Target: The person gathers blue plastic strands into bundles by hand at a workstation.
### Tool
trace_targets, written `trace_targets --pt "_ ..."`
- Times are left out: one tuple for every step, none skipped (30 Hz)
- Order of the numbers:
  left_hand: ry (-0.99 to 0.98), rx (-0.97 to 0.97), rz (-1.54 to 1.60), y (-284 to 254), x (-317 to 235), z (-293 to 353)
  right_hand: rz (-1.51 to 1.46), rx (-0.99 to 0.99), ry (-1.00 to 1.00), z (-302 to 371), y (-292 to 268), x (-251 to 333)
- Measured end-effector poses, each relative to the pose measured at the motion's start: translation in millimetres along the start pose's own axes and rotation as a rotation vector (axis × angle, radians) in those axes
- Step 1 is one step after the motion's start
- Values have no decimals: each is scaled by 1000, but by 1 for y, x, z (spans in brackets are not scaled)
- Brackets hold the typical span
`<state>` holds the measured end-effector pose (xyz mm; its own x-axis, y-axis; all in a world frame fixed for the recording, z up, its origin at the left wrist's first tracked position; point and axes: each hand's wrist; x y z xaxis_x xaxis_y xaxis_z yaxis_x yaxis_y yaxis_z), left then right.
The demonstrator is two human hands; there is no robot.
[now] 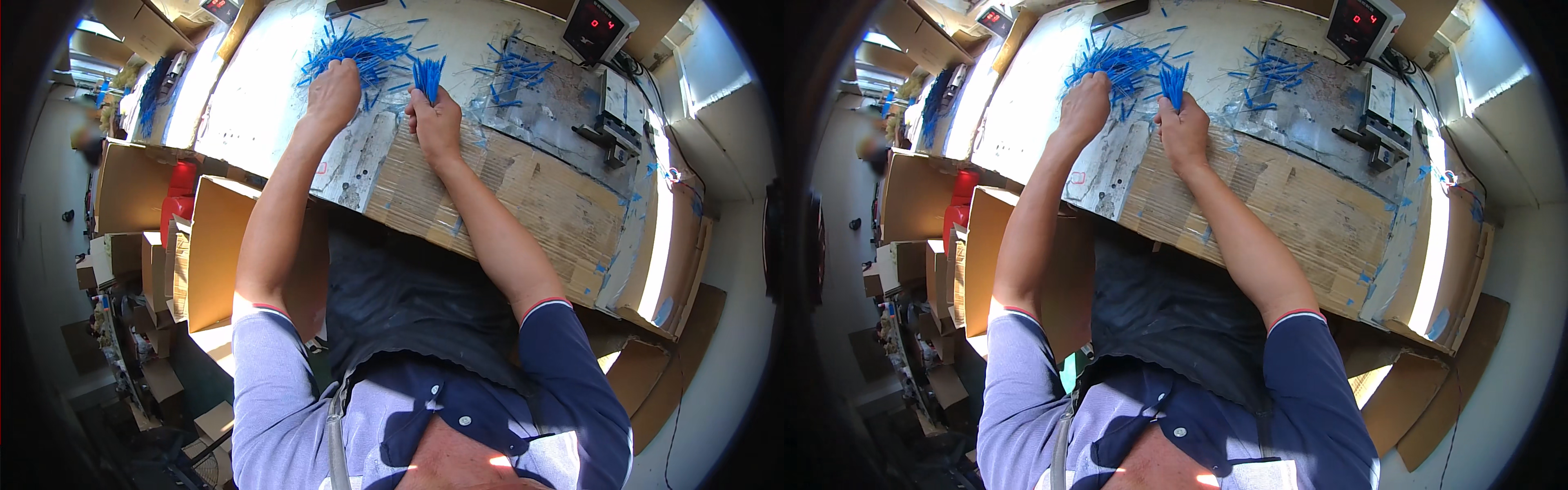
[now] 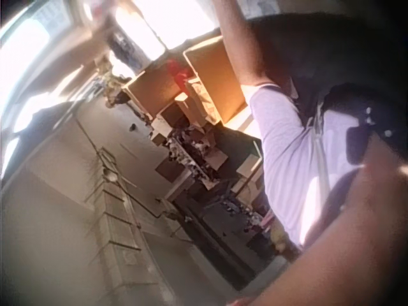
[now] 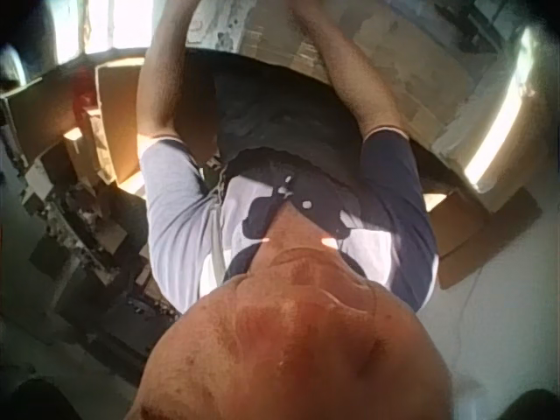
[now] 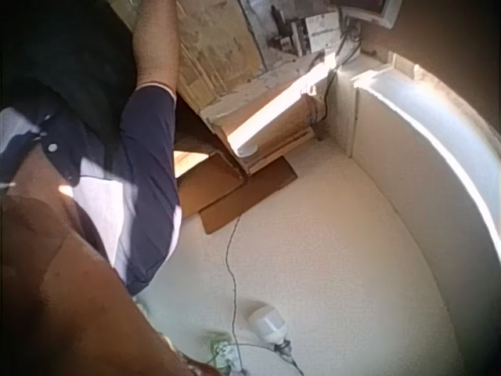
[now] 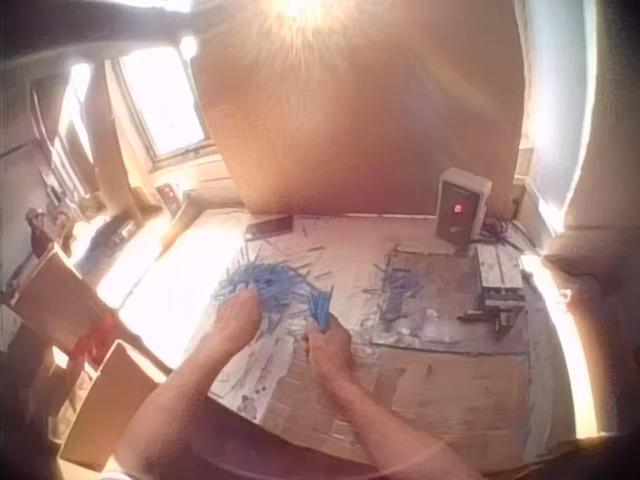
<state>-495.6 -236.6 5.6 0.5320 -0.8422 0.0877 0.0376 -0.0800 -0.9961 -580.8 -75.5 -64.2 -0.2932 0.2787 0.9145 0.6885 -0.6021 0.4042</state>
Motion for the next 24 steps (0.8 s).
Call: trace_targets --pt "-15 39 43 -8 6 -2 -8 8 -4 0 1 0" --pt "-9 40 37 -14 12 -2 -15 16 -9 0 1 1" --pt "-33 91 17 -21 15 -3 -19 11 -11 0 1 0" --pt "-57 141 -2 -26 18 -4 -37 7 -15 0 0 0" --pt "-82 177 21 -32 20 -5 -56 3 -19 0 0 0" --pt "-79 177 18 -36 21 -5 -58 0 -20 0 0 1" --pt "-91 212 12 -40 22 -4 -70 -2 -16 0 -1 1" --pt "-102 246 7 -43 24 -4 -82 -4 -12 0 -1 2" --pt "-61 195 -7 -48 25 -1 -83 -8 -12 0 -1 3" --pt "-58 197 -8 -52 24 -2 -78 -12 -4 0 0 4" --pt "-59 286 -30 -59 25 -5 -72 -15 5 0 0 4" --pt "-61 373 -52 -68 23 -6 -73 -17 5 0 1 4" --pt "5 412 -129 -73 23 -7 -67 -7 3 0 1 3" --pt "6 414 -129 -77 21 -11 -61 3 2 0 1 3" --pt "59 419 -246 -83 17 -14 -62 2 1 0 1 2" --pt "111 424 -362 -89 13 -17 -56 22 -14 -1 0 2" --pt "122 393 -384 -95 10 -18 -50 41 -29 -1 0 1" --pt "130 393 -386 -108 1 -18 -51 33 -31 -1 -1 1" --pt "146 328 -429 -119 -7 -17 -49 93 -50 0 0 1" --pt "162 262 -471 -124 -12 -18 -46 153 -69 1 1 1" --pt "173 244 -506 -125 -11 -20 -48 152 -68 3 5 1" --pt "173 246 -507 -124 -11 -21 28 219 -101 5 8 2" --pt "228 305 -525 -123 -12 -23 104 287 -134 7 11 2" --pt "282 363 -540 -122 -14 -24 103 289 -133 7 12 3"
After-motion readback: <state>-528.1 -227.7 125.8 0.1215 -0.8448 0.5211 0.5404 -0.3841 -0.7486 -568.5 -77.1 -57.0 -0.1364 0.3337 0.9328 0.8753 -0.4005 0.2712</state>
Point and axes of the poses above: each hand's wrist, its own z-axis away from the middle knuckle, its own y-axis out of the palm, x = y × z, and after that the axes turned 12 degrees about x, right-handed
